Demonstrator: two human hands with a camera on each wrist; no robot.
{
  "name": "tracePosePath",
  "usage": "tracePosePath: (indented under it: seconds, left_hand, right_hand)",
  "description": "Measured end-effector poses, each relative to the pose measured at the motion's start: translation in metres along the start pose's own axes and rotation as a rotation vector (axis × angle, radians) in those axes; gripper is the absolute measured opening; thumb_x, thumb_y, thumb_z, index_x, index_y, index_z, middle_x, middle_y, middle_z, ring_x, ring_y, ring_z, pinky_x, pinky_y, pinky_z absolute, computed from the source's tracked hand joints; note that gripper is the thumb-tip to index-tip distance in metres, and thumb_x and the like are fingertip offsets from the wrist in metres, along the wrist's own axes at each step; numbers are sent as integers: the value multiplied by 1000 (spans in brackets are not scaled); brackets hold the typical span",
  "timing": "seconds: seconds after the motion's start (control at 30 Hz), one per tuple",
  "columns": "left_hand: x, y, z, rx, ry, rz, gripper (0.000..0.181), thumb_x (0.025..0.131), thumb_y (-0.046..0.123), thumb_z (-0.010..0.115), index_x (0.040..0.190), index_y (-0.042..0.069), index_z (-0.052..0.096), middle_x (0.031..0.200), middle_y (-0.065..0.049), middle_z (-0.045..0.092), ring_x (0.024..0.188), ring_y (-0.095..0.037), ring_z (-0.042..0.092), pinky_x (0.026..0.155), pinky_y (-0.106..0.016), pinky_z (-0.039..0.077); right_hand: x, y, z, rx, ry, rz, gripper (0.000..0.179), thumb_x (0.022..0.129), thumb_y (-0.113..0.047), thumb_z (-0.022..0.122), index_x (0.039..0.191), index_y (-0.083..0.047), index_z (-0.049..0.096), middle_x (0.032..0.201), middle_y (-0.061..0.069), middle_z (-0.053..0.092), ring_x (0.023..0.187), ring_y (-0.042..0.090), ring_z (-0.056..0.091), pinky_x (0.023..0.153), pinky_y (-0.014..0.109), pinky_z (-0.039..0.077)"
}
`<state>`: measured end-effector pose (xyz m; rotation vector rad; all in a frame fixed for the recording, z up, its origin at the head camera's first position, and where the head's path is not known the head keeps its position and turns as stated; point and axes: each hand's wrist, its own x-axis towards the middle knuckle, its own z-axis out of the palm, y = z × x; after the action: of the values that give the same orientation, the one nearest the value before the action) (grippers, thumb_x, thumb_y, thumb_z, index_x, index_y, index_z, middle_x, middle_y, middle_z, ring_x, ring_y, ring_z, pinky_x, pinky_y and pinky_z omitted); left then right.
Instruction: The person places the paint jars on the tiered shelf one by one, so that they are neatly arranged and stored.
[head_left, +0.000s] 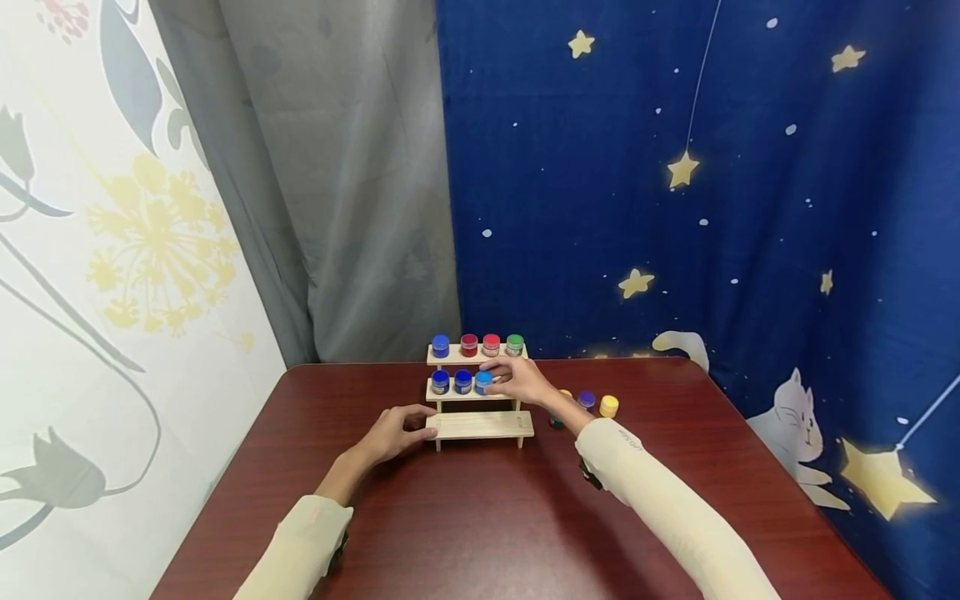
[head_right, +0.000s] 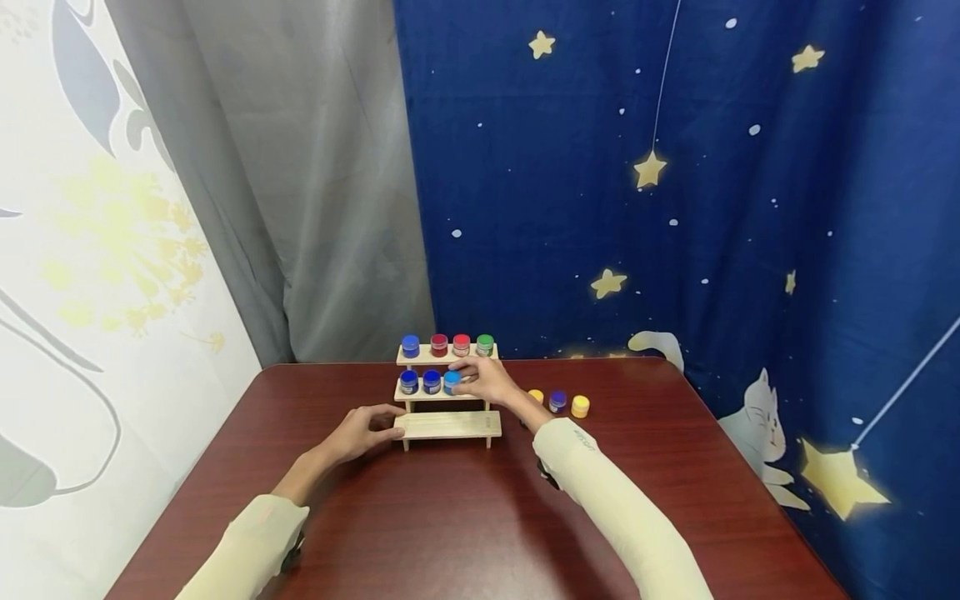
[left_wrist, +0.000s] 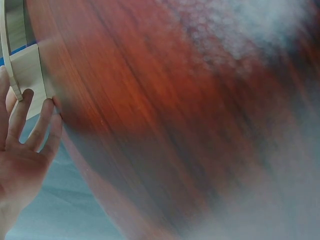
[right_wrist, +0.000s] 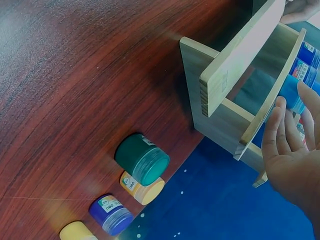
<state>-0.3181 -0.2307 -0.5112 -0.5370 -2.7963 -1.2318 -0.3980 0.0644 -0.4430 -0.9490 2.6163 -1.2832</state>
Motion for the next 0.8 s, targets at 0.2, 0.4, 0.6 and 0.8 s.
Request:
tracePosePath:
  seconds: [0.2, 0.4, 0.6, 0.8]
  left_hand:
    - [1, 0, 1, 4, 2, 2, 34, 95, 26, 79, 126, 13, 73, 109, -5, 75, 99, -20, 70, 92, -46, 57]
    - [0, -1, 1, 9, 6, 8, 35, 95, 26, 79, 126, 12, 73, 110, -6, 75, 100, -21, 71, 91, -45, 57]
    - [0, 0, -1, 7, 7, 16, 36, 95, 26, 79, 127, 11, 73, 111, -8, 75, 101, -25, 71, 91, -47, 57]
    - [-1, -1, 0, 11, 10, 22, 36, 95, 25, 79, 126, 10, 73, 109, -8, 75, 100, -24, 71, 90, -47, 57]
  right_hand:
    - [-4, 3, -4, 37, -21, -24, 47, 91, -2, 79, 135, 1, 64, 130, 24, 68, 119, 36, 68, 90, 34, 58]
    - [-13, 6, -13, 32, -13, -23, 44, 91, -1, 79, 133, 2, 65, 120, 21, 73, 111, 33, 72, 88, 35, 59]
    - [-20, 13, -23, 33, 2, 7, 43, 91, -4, 80, 131, 3, 66, 117, 21, 74, 109, 33, 73, 88, 35, 59]
    - [-32, 18, -31, 30, 21, 11, 40, 91, -4, 79, 129, 4, 66, 116, 23, 74, 110, 37, 71, 87, 37, 59]
